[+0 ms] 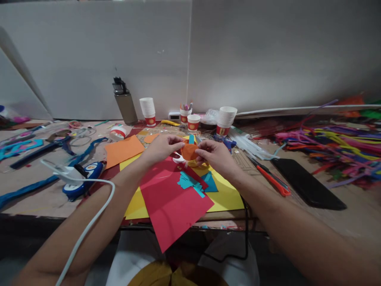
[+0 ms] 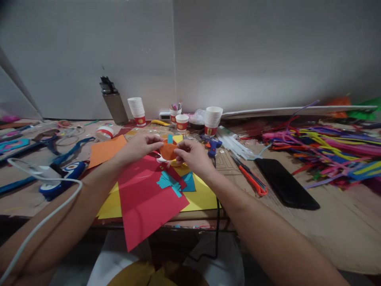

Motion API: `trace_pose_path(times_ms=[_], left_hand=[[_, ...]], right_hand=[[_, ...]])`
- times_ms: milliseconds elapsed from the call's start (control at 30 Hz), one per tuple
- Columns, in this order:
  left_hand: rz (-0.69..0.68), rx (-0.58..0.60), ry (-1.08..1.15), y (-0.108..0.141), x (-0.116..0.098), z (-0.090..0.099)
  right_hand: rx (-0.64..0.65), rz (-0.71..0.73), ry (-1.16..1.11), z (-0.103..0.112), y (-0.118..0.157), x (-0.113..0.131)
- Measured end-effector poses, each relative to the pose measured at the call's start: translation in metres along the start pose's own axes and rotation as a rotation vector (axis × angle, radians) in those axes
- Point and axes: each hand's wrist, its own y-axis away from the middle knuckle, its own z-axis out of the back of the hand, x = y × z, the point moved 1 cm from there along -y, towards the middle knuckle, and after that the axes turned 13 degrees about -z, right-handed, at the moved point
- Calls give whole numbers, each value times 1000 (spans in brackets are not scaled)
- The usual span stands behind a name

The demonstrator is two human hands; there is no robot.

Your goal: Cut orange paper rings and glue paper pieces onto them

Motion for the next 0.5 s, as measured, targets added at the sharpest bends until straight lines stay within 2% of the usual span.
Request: trace_pose_path(times_ms=[133, 233, 400, 500], left_hand=[[4, -46, 5, 1, 1, -4], [12, -68, 114, 2, 0, -8], [121, -69, 248, 4, -2, -19], [132, -79, 285, 3, -2, -24]], right_hand=[[-31, 49, 20, 1, 2, 4], [-49, 38, -7, 0, 3, 5], [-93, 60, 5, 1, 4, 5], [-121, 50, 42, 3, 6, 6]])
